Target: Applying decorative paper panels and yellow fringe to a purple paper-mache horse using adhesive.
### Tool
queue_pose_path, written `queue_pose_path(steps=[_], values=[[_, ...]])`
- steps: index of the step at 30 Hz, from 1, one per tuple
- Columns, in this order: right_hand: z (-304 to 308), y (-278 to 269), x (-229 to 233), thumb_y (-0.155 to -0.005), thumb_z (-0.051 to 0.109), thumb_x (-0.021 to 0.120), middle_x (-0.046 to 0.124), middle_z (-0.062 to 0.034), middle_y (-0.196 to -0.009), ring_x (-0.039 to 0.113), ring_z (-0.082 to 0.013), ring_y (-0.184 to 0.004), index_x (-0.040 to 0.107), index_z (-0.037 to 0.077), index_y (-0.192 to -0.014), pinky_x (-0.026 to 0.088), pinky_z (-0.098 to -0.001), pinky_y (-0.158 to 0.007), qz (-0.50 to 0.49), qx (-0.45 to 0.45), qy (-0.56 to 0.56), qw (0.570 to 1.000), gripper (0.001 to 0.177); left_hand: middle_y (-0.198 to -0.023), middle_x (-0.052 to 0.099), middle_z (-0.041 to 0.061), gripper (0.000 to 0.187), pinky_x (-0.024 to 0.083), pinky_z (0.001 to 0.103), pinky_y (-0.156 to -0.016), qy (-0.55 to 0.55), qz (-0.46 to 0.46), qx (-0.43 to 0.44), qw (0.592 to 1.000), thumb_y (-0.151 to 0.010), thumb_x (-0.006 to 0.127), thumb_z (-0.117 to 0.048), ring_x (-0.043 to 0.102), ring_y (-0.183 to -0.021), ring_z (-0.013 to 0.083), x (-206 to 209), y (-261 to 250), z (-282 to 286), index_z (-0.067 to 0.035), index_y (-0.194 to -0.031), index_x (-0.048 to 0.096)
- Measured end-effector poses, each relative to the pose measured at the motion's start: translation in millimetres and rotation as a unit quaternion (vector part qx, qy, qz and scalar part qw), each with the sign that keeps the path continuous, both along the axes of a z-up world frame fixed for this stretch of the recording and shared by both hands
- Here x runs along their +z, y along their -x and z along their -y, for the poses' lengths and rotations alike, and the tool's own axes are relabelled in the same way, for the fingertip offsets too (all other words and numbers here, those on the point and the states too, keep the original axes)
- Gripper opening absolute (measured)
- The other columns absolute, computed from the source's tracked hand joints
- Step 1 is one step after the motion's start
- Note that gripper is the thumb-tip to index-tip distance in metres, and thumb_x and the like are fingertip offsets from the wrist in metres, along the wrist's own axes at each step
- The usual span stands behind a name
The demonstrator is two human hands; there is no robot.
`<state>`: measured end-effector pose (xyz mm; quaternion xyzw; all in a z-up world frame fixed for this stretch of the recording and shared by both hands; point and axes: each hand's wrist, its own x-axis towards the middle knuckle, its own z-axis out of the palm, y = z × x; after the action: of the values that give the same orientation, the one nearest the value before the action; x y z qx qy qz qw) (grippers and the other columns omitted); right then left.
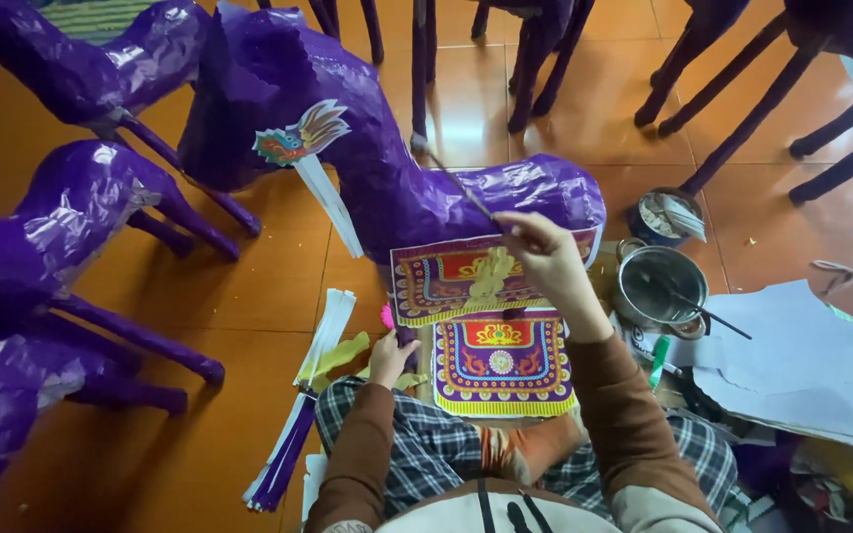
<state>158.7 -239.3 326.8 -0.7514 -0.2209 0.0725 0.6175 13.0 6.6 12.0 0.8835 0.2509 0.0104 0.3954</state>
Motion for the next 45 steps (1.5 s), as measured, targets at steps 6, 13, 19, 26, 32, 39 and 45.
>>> queue_pose_path(steps=[6, 13, 19, 26, 32, 39, 45], values=[[-12.2, 16.9, -22.2, -0.089, -0.007, 0.064, 0.056, -0.0044, -0.080, 0.054, -0.0142, -0.078, 0.070, 0.015, -0.121, 0.048, -0.0310, -0.072, 0.109, 0.022, -0.051, 0.993, 0.039, -0.081, 0.073, 0.016, 0.043, 0.057, 0.048, -0.076, -0.016, 0.021, 0.000, 1.000, -0.076, 0.077, -0.049, 0.072, -0.086, 0.0364, -5.5, 3.1, 0.1, -0.010, -0.092, 0.067], [-18.4, 25.5, -29.8, -0.093, -0.005, 0.061, 0.060, -0.0089, -0.086, 0.057, -0.0160, -0.080, 0.071, 0.015, -0.120, 0.051, -0.0320, -0.072, 0.135, -0.028, -0.035, 0.990, 0.035, -0.081, 0.073, 0.014, 0.042, 0.057, 0.046, -0.076, -0.015, 0.011, 0.004, 1.000, -0.076, 0.078, -0.048, 0.072, -0.088, 0.0338, -6.4, 3.6, -0.8, -0.011, -0.094, 0.067], [-21.6, 24.4, -44.6, -0.090, -0.009, 0.054, 0.061, -0.0138, -0.083, 0.058, -0.0201, -0.077, 0.070, 0.010, -0.118, 0.051, -0.0395, -0.071, 0.129, -0.058, -0.032, 0.989, 0.037, -0.083, 0.074, 0.014, 0.042, 0.057, 0.046, -0.077, -0.019, -0.005, 0.000, 1.000, -0.077, 0.077, -0.047, 0.072, -0.089, 0.0342, 1.7, 2.6, -2.3, -0.011, -0.095, 0.067], [-61.7, -16.0, 12.1, -0.096, -0.003, 0.048, 0.057, -0.0060, -0.062, 0.056, -0.0175, -0.063, 0.070, 0.014, -0.115, 0.049, -0.0364, -0.068, 0.170, -0.011, -0.023, 0.985, 0.034, -0.085, 0.074, 0.017, 0.042, 0.057, 0.048, -0.079, -0.026, -0.007, -0.001, 1.000, -0.079, 0.075, -0.046, 0.072, -0.089, 0.0370, 1.6, 2.2, -1.8, -0.009, -0.097, 0.064], [-17.1, 7.7, -28.7, -0.096, 0.000, 0.048, 0.058, -0.0021, -0.052, 0.051, -0.0156, -0.052, 0.072, 0.017, -0.111, 0.046, -0.0302, -0.059, 0.068, -0.042, 0.054, 0.995, 0.033, -0.086, 0.074, 0.017, 0.043, 0.058, 0.047, -0.078, -0.041, -0.010, -0.009, 0.999, -0.079, 0.075, -0.046, 0.073, -0.089, 0.0358, -5.4, 1.6, -1.0, -0.009, -0.099, 0.064], [-16.8, 37.4, -51.8, -0.092, -0.005, 0.048, 0.059, -0.0036, -0.052, 0.052, -0.0180, -0.048, 0.068, 0.018, -0.117, 0.046, -0.0299, -0.056, 0.099, -0.009, 0.068, 0.993, 0.039, -0.083, 0.073, 0.018, 0.042, 0.058, 0.047, -0.076, -0.057, -0.011, -0.019, 0.998, -0.078, 0.076, -0.042, 0.073, -0.086, 0.0370, -9.4, -1.9, -0.5, -0.008, -0.098, 0.063], [-29.2, 43.0, -37.7, -0.096, -0.005, 0.047, 0.061, -0.0073, -0.065, 0.061, -0.0218, -0.061, 0.063, 0.016, -0.128, 0.052, -0.0330, -0.065, 0.210, -0.038, 0.043, 0.976, 0.041, -0.084, 0.073, 0.017, 0.041, 0.058, 0.048, -0.077, -0.067, -0.009, -0.020, 0.997, -0.075, 0.078, -0.038, 0.072, -0.087, 0.0366, -16.4, -0.4, -2.3, -0.010, -0.100, 0.060]])
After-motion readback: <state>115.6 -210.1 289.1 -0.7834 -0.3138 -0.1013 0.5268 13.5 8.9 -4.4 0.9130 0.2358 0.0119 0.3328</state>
